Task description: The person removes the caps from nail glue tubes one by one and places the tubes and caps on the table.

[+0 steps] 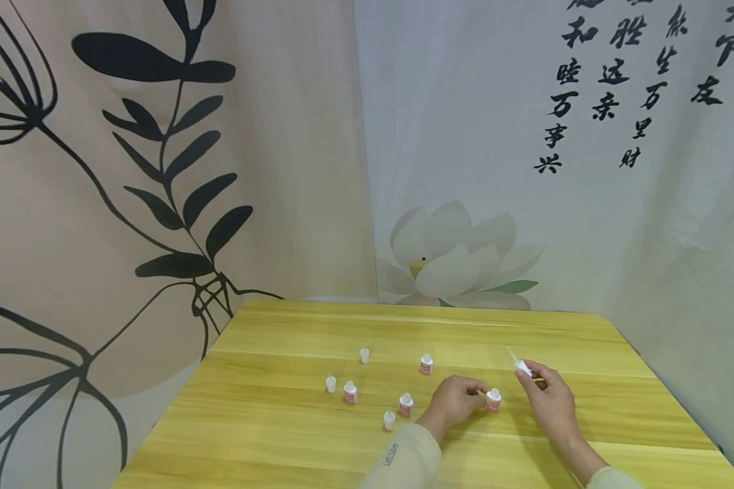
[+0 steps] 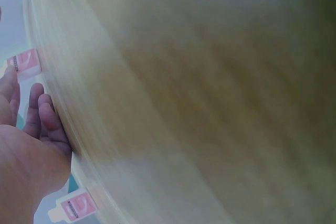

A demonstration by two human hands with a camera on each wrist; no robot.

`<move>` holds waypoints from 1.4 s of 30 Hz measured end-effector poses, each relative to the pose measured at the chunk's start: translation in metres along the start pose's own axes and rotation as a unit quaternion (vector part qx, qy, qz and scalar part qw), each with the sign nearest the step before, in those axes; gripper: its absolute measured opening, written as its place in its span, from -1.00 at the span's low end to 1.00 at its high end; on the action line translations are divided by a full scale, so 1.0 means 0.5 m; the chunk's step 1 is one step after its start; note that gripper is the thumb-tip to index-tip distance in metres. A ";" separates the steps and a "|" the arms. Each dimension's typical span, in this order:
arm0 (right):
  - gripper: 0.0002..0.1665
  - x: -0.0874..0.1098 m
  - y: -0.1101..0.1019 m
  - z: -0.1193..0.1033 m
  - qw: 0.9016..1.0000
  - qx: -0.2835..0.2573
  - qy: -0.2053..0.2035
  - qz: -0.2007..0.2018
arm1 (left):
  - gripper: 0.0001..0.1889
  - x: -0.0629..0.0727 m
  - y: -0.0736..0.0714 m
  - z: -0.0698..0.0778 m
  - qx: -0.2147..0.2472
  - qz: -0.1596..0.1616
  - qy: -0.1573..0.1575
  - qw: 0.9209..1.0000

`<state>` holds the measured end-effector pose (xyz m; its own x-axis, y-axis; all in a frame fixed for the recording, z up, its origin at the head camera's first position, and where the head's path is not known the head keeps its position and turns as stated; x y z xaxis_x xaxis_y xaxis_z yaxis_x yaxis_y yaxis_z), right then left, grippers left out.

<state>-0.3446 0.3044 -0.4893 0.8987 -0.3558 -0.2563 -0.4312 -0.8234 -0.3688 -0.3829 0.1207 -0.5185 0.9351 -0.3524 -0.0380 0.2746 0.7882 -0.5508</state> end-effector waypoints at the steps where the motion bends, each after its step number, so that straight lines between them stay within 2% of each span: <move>1: -0.43 0.000 0.000 0.000 1.000 -0.002 0.001 -0.001 | -0.93 0.000 0.000 0.000 0.000 0.000 0.000 1.000; 14: -0.39 0.001 0.001 0.002 1.000 -0.012 0.012 -0.009 | -0.91 -0.001 -0.002 0.001 0.007 0.000 0.002 1.000; 22: -0.39 0.000 -0.001 0.001 1.000 -0.004 0.001 -0.004 | -0.91 -0.001 -0.001 -0.001 0.009 0.002 0.004 1.000; 35: -0.44 0.000 0.001 0.004 1.000 -0.012 0.017 -0.009 | -0.93 -0.001 0.000 -0.001 0.013 0.001 0.005 1.000; 42: -0.37 0.002 0.000 0.005 1.000 -0.015 0.023 -0.011 | -0.92 -0.001 0.000 -0.001 0.014 0.000 0.008 1.000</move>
<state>-0.3437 0.3052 -0.4916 0.9113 -0.3559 -0.2071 -0.4085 -0.8446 -0.3461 -0.3836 0.1205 -0.5187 0.9318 -0.3595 -0.0510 0.2804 0.8016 -0.5280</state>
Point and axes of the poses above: each hand's wrist, its own x-axis away from the middle knuckle, its own y-axis out of the palm, z = x × y, the point moved 8 cm from there along -x, towards the middle knuckle, and after that the axes turned 4 degrees about -x, right-handed, at the moved point
